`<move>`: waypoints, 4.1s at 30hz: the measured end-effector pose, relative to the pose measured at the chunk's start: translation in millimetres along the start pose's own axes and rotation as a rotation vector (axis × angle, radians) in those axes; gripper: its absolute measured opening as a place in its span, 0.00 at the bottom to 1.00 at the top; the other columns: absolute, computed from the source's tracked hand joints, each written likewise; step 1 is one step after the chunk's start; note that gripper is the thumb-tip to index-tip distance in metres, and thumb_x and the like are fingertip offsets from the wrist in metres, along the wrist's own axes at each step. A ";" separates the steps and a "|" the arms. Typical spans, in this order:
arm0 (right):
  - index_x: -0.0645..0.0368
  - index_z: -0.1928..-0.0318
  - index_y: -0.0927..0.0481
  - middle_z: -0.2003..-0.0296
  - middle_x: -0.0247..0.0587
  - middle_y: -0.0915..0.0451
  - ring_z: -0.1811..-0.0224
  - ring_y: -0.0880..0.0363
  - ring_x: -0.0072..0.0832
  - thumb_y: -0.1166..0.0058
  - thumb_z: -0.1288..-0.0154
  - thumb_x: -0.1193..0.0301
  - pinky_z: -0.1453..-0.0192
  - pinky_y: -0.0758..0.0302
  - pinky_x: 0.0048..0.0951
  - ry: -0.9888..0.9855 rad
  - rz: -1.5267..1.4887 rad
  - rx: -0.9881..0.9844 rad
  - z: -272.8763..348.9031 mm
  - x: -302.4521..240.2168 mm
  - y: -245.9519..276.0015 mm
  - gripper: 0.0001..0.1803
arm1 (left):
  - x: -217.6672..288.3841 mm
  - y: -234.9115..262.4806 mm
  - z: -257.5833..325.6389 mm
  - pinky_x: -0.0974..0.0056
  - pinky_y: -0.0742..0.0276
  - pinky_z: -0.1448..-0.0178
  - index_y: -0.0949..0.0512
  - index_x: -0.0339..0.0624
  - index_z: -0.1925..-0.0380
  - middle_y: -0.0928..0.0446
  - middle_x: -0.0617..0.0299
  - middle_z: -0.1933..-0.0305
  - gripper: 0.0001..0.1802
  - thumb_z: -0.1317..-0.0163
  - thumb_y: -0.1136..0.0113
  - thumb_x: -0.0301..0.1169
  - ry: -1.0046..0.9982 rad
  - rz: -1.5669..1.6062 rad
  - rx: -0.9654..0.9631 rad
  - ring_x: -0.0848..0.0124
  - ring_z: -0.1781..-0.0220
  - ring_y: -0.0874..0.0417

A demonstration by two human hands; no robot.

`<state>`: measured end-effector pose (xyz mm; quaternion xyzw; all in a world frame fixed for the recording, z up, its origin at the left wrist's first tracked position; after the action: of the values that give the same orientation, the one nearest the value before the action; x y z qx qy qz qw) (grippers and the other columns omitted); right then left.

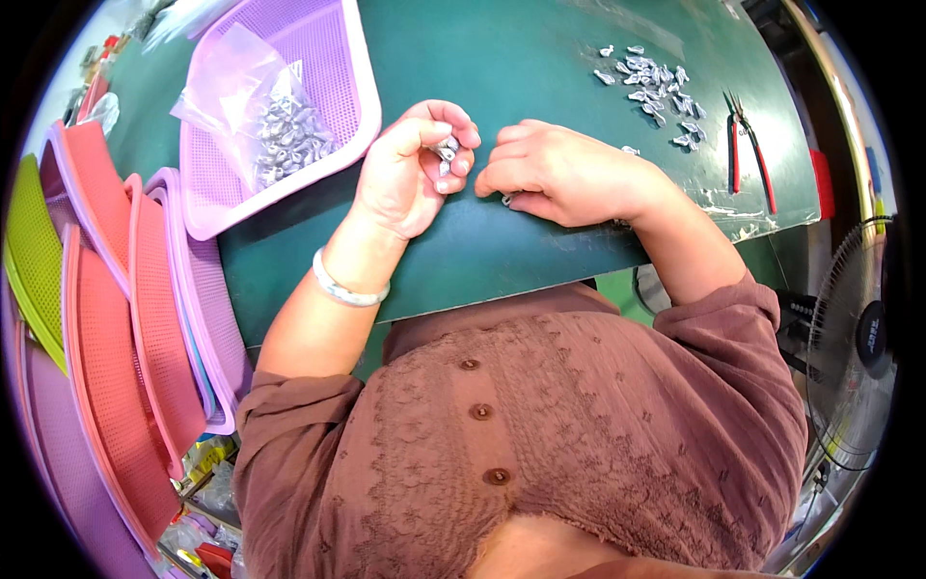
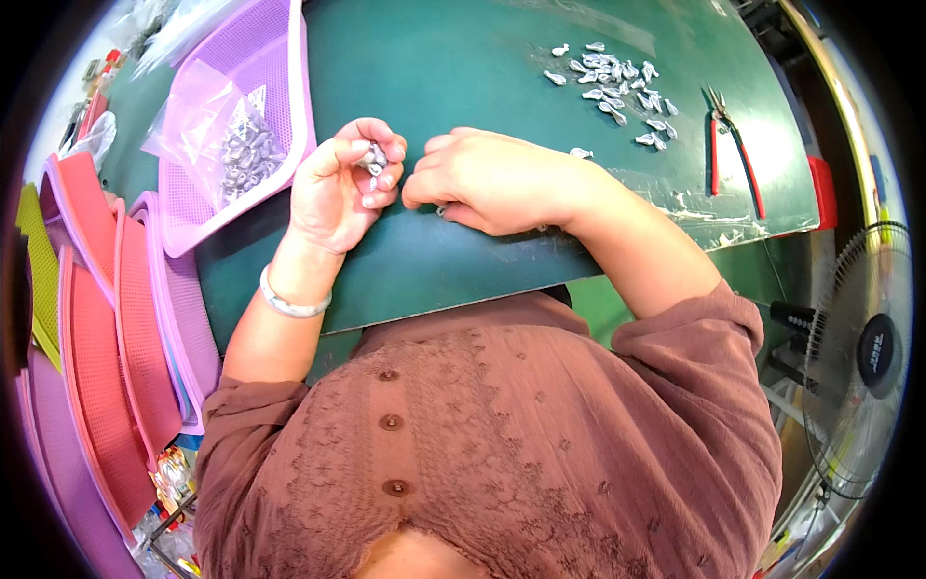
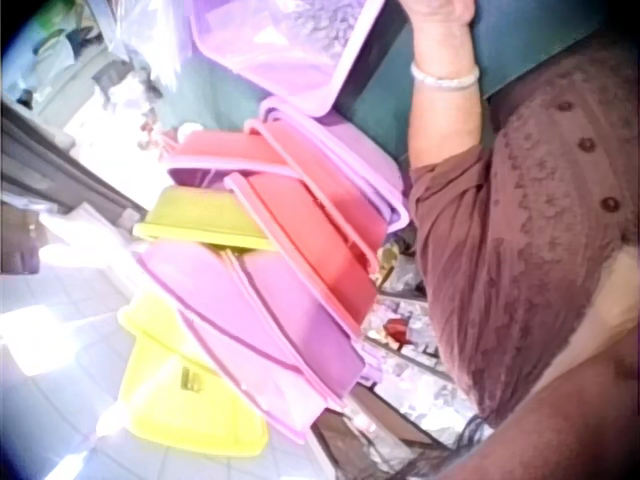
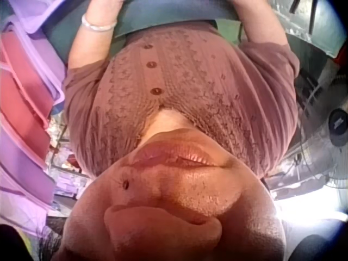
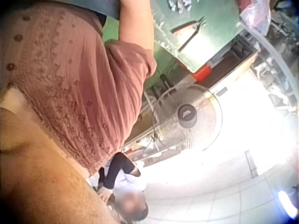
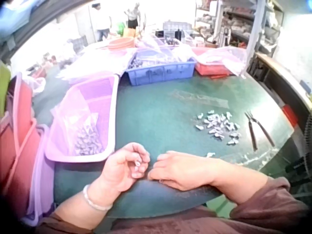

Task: The person picks small silver metal pieces from a table and a purple basket, then joins two pieces together by hand. The person repeats this process, placing the joined pieces into a pile on the table.

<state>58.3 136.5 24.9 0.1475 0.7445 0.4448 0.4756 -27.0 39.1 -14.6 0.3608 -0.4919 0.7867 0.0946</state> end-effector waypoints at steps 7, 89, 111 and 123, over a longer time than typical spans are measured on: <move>0.59 0.66 0.24 0.71 0.42 0.27 0.66 0.29 0.40 0.50 0.54 0.80 0.61 0.30 0.36 0.060 -0.067 0.133 -2.1 0.6 9.1 0.11 | 4.2 -16.4 15.3 0.79 0.44 0.84 0.29 0.39 0.73 0.30 0.62 0.76 0.10 0.37 0.52 0.34 0.005 -0.101 0.111 0.78 0.82 0.34; 0.64 0.50 0.31 0.63 0.37 0.25 0.60 0.26 0.21 0.47 0.45 0.81 0.54 0.27 0.23 -0.199 -0.950 0.653 10.3 34.3 27.1 0.20 | 10.1 -34.0 0.5 0.72 0.23 0.64 0.26 0.33 0.62 0.23 0.58 0.67 0.09 0.43 0.45 0.20 -0.492 -0.511 0.065 0.74 0.70 0.21; 0.61 0.49 0.31 0.68 0.34 0.26 0.66 0.27 0.18 0.49 0.48 0.85 0.60 0.29 0.20 -0.093 -0.579 0.781 13.7 23.4 35.0 0.23 | 2.6 -26.5 -8.0 0.68 0.22 0.55 0.27 0.34 0.63 0.23 0.55 0.63 0.06 0.40 0.49 0.21 -0.318 -0.245 -0.061 0.69 0.60 0.20; 0.63 0.50 0.29 0.70 0.36 0.25 0.66 0.27 0.22 0.54 0.45 0.84 0.60 0.29 0.22 -0.306 -0.163 0.557 25.7 36.1 53.2 0.19 | -2.7 -18.9 -13.0 0.67 0.22 0.53 0.27 0.37 0.61 0.24 0.55 0.60 0.07 0.40 0.50 0.23 -0.121 -0.019 -0.170 0.69 0.59 0.21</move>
<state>50.8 203.0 42.9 0.2769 0.7667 0.1571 0.5575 -21.8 60.0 -6.4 0.4030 -0.5585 0.7177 0.1023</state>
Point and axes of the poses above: each hand's wrist, its own z-axis away from the middle knuckle, its own y-axis out of the back of the hand, x = y × z, the point moved 5 cm from there along -z, towards the middle knuckle
